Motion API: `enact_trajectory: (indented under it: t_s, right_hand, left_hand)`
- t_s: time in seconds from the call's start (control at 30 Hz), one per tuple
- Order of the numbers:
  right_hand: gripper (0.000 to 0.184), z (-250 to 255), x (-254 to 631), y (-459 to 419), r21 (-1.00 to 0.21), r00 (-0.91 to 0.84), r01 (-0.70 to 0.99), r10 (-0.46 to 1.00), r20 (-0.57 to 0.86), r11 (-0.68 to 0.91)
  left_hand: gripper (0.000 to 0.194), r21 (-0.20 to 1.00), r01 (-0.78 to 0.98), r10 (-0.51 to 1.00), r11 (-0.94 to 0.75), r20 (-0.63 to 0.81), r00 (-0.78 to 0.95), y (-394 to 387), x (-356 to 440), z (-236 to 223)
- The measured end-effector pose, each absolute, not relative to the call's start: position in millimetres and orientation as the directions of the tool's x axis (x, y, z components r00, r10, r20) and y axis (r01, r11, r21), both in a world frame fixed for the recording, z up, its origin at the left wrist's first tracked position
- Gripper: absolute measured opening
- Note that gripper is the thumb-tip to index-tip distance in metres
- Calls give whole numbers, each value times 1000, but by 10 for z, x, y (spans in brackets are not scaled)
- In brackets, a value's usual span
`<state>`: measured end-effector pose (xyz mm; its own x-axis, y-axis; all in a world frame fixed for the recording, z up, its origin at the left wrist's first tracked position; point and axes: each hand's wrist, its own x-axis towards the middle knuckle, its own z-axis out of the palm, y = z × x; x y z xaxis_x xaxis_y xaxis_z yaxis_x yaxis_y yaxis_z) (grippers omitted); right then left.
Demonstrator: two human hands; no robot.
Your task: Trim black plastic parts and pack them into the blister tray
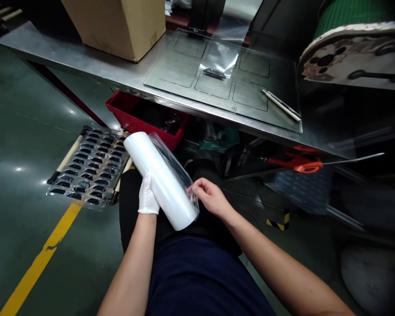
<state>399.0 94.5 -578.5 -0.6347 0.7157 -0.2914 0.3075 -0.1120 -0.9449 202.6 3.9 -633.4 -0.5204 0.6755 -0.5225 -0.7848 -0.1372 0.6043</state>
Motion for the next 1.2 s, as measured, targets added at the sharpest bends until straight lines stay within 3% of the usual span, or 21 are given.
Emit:
enact_trajectory:
  t_s: [0.13, 0.33, 0.83, 1.2]
  right_hand:
    - [19, -5660, 3946, 1041, -936, -639, 163, 689, -342, -313]
    - [19, -5433, 3711, 1149, -892, -683, 14, 647, -338, -452]
    - [16, -5173, 3355, 1314, -826, -695, -97, 632, -344, -555]
    - [10, -5364, 3660, 1366, -774, -612, -175, 683, -399, -609]
  left_hand:
    - [60, 523, -838, 696, -159, -542, -471, -4, 2011, -6325]
    - [82, 419, -880, 777, -222, -470, -419, -36, 1900, -6250]
    - [92, 245, -921, 845, -302, -379, -378, 62, 1638, -6114]
    - [96, 285, -920, 858, -268, -365, -363, -159, 1725, -5695]
